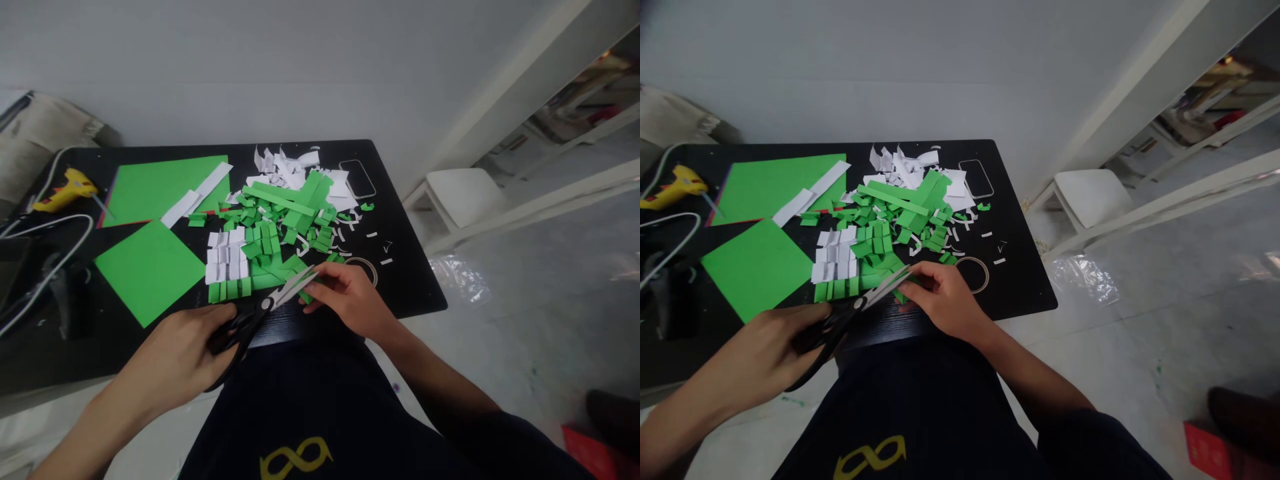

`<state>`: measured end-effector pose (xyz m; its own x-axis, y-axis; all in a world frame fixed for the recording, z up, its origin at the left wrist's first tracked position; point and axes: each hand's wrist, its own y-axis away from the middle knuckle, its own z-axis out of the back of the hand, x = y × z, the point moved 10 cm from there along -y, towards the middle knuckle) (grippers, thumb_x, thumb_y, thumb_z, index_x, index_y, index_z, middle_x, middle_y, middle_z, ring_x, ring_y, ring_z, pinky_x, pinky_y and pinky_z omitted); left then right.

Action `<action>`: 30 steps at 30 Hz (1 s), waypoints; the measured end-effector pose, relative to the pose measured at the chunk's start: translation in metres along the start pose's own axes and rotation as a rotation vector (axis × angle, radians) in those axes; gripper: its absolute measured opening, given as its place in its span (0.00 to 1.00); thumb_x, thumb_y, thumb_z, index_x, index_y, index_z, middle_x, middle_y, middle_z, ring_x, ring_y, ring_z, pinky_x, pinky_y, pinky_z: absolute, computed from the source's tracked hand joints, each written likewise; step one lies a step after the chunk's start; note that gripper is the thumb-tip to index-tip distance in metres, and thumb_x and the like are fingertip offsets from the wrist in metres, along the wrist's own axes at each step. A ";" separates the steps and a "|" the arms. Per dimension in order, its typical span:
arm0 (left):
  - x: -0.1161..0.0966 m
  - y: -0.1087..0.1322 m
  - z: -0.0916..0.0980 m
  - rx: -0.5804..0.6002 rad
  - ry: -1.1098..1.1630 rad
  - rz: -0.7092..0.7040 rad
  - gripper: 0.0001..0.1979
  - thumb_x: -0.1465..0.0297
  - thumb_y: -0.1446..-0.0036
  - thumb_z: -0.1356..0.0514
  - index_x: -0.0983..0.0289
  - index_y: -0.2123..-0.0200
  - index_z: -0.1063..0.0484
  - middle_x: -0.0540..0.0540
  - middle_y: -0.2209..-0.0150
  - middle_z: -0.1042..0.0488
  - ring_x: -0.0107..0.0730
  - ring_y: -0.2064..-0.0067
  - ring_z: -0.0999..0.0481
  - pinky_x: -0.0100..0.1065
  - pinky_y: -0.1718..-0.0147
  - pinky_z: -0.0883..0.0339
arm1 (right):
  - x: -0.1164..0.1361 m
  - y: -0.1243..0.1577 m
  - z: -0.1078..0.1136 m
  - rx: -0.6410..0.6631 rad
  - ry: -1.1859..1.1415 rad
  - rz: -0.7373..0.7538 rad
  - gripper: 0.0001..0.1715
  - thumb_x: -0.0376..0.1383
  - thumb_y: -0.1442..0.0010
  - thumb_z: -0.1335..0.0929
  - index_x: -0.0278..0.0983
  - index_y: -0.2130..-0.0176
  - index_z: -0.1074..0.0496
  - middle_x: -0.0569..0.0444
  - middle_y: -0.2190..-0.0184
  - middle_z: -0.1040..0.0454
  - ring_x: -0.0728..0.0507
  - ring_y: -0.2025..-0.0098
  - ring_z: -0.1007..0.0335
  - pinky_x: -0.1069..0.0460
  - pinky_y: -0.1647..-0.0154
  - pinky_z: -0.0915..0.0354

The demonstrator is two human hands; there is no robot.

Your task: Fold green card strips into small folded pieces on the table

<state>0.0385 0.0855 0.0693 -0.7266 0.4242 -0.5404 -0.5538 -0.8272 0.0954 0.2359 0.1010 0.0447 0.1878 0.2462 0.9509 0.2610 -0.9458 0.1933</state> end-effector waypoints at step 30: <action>0.014 -0.003 -0.016 0.100 0.029 0.075 0.17 0.58 0.35 0.45 0.59 0.75 0.32 0.49 0.82 0.30 0.33 0.81 0.30 0.35 0.77 0.42 | -0.011 -0.008 0.015 -0.066 0.124 -0.018 0.14 0.45 0.40 0.23 0.36 0.63 0.19 0.53 0.67 0.20 0.44 0.70 0.19 0.48 0.65 0.21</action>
<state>0.0361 0.0877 0.0476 -0.7561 0.3506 -0.5526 -0.5373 -0.8147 0.2182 0.2459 0.1092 0.0291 0.0640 0.2385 0.9690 0.1995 -0.9545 0.2218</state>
